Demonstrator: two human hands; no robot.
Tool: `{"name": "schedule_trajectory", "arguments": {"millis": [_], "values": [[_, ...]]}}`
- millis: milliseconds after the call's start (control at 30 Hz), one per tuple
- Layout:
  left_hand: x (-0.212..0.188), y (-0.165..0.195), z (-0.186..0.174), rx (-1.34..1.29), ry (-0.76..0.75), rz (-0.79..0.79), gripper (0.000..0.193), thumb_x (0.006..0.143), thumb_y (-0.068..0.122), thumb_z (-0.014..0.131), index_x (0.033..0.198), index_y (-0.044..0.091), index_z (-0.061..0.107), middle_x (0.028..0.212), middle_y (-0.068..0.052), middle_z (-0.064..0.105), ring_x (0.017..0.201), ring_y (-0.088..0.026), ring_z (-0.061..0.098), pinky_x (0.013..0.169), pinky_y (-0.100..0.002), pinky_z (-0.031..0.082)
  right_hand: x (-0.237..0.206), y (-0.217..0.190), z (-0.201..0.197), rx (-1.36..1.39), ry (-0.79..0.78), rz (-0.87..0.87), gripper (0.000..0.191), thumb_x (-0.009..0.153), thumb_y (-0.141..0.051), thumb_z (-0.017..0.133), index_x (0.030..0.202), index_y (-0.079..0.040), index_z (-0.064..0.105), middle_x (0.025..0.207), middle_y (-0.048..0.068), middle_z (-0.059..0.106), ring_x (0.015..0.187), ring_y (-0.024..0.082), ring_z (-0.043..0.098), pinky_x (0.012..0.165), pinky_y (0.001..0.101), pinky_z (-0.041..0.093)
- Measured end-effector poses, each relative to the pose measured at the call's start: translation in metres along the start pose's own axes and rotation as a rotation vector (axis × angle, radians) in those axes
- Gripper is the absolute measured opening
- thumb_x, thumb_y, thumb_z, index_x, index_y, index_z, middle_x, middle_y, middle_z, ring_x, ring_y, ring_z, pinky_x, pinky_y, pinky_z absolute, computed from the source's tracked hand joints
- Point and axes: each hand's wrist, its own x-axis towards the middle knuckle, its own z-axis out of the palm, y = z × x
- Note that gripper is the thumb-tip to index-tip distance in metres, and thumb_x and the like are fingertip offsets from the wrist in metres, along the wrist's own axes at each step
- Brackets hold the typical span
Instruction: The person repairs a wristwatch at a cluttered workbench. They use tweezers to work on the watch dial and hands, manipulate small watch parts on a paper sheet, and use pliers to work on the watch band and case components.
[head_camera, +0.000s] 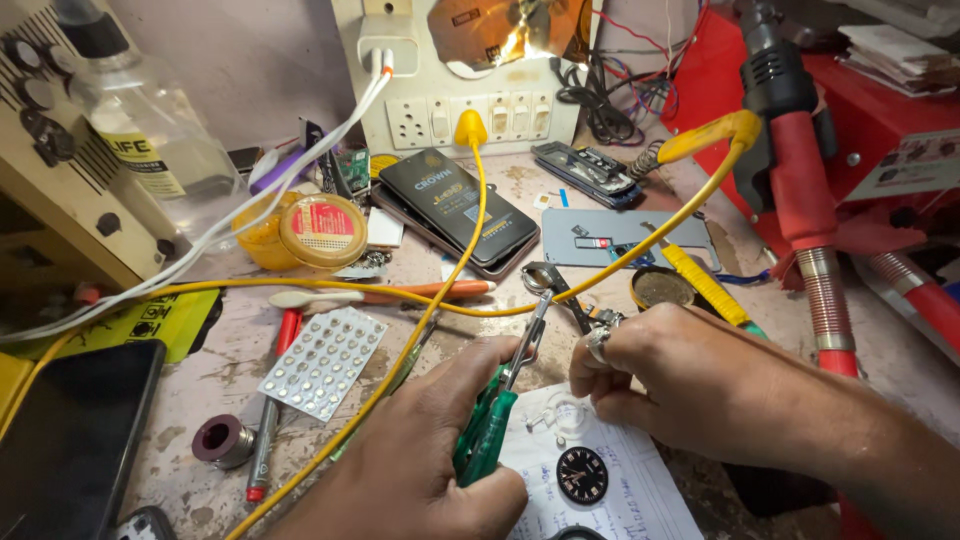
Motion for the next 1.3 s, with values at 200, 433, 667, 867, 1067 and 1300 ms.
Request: {"name": "schedule_trajectory", "arguments": {"millis": [200,433,667,867,1067,1300], "values": [[-0.002,-0.009,-0.002,0.038,-0.021,0.073,0.087,0.071,0.033,0.073,0.149,0.003,0.049,0.133,-0.026,0.065,0.130,-0.037,0.060,0.110,-0.042,0.039,0.000,-0.013,-0.008,-0.025,0.184,0.108,0.025,0.086,-0.027,0.081,0.109,-0.017,0.080,0.085,0.000,0.083,0.074,0.008,0.077,0.068,0.0254,0.063],[-0.002,-0.003,-0.004,0.030,-0.100,0.041,0.084,0.072,0.034,0.071,0.148,0.005,0.049,0.129,-0.024,0.066,0.125,-0.036,0.063,0.106,-0.043,0.043,0.000,-0.013,-0.010,0.422,0.265,-0.144,0.051,0.089,-0.016,0.078,0.139,-0.015,0.066,0.092,0.000,0.081,0.084,0.004,0.077,0.075,0.0250,0.065],[0.000,-0.005,-0.009,0.014,-0.258,0.055,0.082,0.074,0.038,0.072,0.148,0.010,0.049,0.118,-0.020,0.068,0.113,-0.033,0.068,0.097,-0.042,0.050,-0.003,-0.004,-0.019,0.068,0.257,-0.184,0.031,0.086,-0.023,0.080,0.117,-0.020,0.082,0.083,-0.002,0.085,0.074,0.005,0.074,0.065,0.0230,0.060],[-0.002,-0.005,-0.013,-0.031,-0.283,0.001,0.084,0.072,0.038,0.070,0.149,0.010,0.052,0.123,-0.019,0.071,0.114,-0.031,0.071,0.100,-0.038,0.051,0.000,-0.007,-0.015,0.141,0.299,-0.292,0.020,0.091,-0.023,0.076,0.111,-0.019,0.080,0.083,-0.003,0.083,0.072,0.001,0.078,0.062,0.0207,0.058],[-0.003,0.000,-0.016,0.013,-0.195,0.082,0.087,0.073,0.037,0.072,0.149,0.001,0.049,0.137,-0.026,0.062,0.128,-0.034,0.061,0.107,-0.039,0.044,-0.001,-0.016,-0.006,-0.021,0.455,-0.192,0.019,0.089,-0.020,0.076,0.107,-0.020,0.082,0.076,-0.001,0.082,0.064,0.005,0.070,0.055,0.0236,0.055],[-0.004,0.002,-0.020,0.008,-0.173,-0.053,0.090,0.071,0.040,0.070,0.150,0.003,0.048,0.134,-0.020,0.064,0.124,-0.030,0.060,0.105,-0.037,0.047,0.008,-0.014,-0.002,0.038,0.410,0.044,0.021,0.084,-0.018,0.075,0.104,-0.017,0.082,0.073,0.004,0.083,0.059,0.007,0.075,0.054,0.0274,0.059]]}}
